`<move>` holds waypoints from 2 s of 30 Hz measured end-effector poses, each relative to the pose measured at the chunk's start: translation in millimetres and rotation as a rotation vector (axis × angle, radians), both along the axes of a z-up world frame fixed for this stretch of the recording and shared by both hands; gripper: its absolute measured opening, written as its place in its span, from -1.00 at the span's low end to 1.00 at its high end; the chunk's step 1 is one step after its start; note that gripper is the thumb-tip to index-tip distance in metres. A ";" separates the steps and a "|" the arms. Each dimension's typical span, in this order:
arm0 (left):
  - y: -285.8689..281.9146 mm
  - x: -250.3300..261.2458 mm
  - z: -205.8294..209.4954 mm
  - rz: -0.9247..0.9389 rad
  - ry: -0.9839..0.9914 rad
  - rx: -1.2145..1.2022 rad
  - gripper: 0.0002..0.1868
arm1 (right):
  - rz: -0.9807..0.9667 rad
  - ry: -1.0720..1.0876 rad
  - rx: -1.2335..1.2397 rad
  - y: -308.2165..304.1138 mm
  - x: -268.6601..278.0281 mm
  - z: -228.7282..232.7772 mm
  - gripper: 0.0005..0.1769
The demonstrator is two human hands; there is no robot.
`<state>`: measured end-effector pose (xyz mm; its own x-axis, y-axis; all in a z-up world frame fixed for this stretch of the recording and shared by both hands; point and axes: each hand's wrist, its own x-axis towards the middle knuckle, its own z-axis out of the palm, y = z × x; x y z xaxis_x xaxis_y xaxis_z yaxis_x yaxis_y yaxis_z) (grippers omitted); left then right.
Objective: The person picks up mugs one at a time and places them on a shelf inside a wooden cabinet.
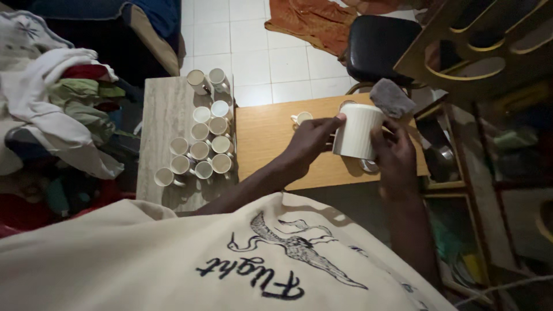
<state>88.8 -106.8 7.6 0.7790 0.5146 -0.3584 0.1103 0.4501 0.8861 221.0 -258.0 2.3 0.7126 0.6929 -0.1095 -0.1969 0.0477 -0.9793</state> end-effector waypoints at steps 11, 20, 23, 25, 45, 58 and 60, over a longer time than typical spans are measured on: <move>-8.7 -6.0 19.5 -0.019 0.018 -0.425 -0.36 | 0.028 -0.003 -0.103 -14.3 -0.3 38.8 -0.61; -10.9 -1.8 28.6 0.081 -0.059 -0.570 -0.35 | 0.099 0.075 -0.010 -17.1 -4.6 79.0 -0.67; -12.5 -2.7 30.9 0.056 -0.073 -0.575 -0.36 | 0.060 0.107 0.028 -23.1 -3.6 84.1 -0.71; -13.5 -0.4 31.2 0.043 -0.062 -0.556 -0.32 | -0.075 0.106 -0.010 -27.0 0.1 79.0 -0.73; -20.1 29.1 14.9 -0.122 -0.073 -0.496 -0.30 | -0.164 0.066 -0.033 -63.8 29.3 26.8 -0.73; -29.9 36.8 28.7 -0.307 -0.122 -0.283 -0.36 | -0.112 0.136 -0.162 -66.5 31.3 9.9 -0.42; -32.1 38.1 33.4 -0.340 -0.162 -0.269 -0.36 | -0.110 0.165 -0.022 -75.6 37.4 -4.2 -0.43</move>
